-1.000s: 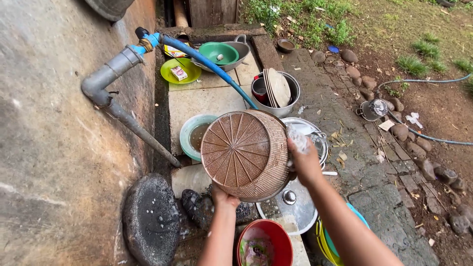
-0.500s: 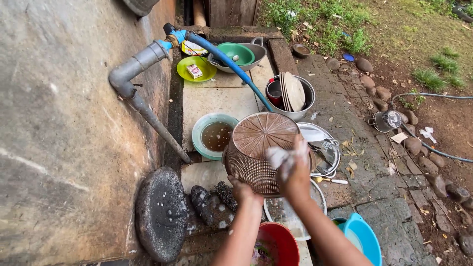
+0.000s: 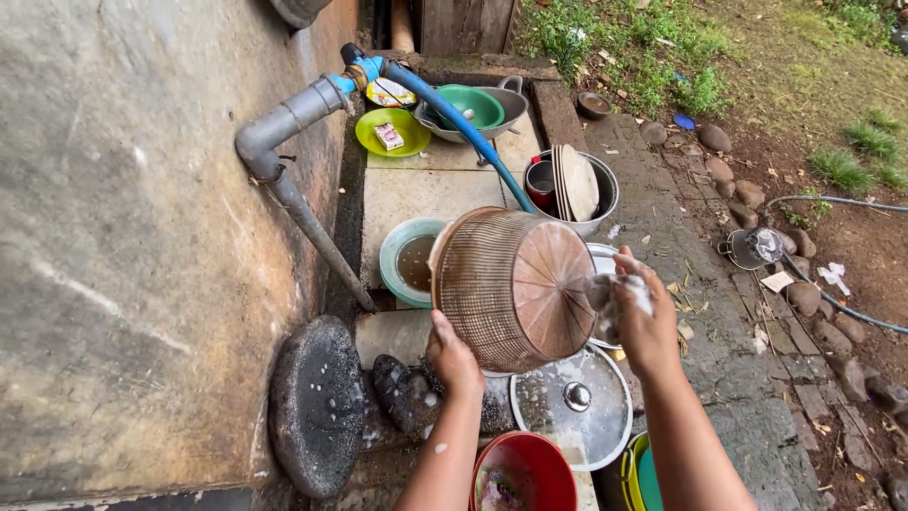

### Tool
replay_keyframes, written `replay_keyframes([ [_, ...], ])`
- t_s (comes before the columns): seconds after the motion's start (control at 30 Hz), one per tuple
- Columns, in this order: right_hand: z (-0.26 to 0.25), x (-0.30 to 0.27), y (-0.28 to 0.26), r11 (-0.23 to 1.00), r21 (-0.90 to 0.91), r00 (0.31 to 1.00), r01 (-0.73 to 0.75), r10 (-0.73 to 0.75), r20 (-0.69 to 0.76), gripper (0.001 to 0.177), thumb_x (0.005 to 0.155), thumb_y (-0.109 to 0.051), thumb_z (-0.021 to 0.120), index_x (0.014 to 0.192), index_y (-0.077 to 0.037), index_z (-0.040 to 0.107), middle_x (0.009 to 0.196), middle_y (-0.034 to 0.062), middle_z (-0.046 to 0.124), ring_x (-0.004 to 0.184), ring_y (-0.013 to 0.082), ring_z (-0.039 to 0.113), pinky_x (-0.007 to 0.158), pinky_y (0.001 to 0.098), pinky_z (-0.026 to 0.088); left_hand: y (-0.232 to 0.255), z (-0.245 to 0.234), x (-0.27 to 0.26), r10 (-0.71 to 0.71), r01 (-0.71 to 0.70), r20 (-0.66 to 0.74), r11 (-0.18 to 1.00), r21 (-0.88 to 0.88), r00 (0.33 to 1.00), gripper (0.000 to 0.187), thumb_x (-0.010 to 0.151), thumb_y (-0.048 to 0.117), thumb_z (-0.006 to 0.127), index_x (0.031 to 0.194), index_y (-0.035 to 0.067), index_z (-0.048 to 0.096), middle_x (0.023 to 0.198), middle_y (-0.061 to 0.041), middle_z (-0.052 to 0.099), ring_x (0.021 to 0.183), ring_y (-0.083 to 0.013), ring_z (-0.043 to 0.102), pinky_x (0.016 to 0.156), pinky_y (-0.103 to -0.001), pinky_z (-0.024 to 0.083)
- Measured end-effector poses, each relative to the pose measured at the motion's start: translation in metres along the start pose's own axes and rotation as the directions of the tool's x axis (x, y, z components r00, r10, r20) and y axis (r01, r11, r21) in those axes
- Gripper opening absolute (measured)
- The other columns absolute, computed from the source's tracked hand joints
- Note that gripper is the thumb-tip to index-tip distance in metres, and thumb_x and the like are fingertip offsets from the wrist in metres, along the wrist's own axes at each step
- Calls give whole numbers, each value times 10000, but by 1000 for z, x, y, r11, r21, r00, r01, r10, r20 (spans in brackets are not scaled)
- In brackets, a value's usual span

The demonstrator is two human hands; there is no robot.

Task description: Washing various dishes including plates, bowls, and a woven basket using soap and water at an outdoor washing station.

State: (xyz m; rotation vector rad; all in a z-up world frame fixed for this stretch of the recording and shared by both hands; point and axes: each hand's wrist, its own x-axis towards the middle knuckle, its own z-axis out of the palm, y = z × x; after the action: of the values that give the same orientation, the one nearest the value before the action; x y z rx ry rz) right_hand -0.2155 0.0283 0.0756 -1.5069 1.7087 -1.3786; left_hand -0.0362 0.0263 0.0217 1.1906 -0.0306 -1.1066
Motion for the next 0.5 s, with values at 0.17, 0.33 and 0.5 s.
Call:
replay_keyframes([
  [0.17, 41, -32, 11, 852, -334, 911, 404, -341, 232, 522, 1042, -192, 476, 1563, -160, 458, 1643, 158, 354, 1513, 479, 125, 1202, 615, 170, -79, -18, 35, -48, 7, 210, 981, 196, 977, 601, 1094, 471, 445, 1304, -74, 587, 1293, -282, 613, 1285, -359, 554, 1095, -511, 427],
  [0.33, 31, -34, 42, 554, -333, 631, 763, -752, 193, 263, 877, -87, 678, 1131, -158, 673, 1160, 76, 675, 1035, 329, 616, 899, 448, 500, -10, -23, 19, -73, 12, 276, 976, 217, 958, 714, 1074, 511, 430, 1399, -121, 493, 1439, -338, 506, 1404, -419, 440, 1166, -567, 327],
  [0.5, 24, -16, -2, 800, -286, 841, 527, -540, 37, 142, 956, -156, 620, 1089, -110, 634, 1071, 86, 682, 963, 288, 626, 875, 399, 514, -12, -13, -5, -213, 152, 314, 966, 208, 925, 726, 1046, 545, 454, 1400, -85, 521, 1353, -318, 580, 1323, -422, 533, 1101, -548, 430],
])
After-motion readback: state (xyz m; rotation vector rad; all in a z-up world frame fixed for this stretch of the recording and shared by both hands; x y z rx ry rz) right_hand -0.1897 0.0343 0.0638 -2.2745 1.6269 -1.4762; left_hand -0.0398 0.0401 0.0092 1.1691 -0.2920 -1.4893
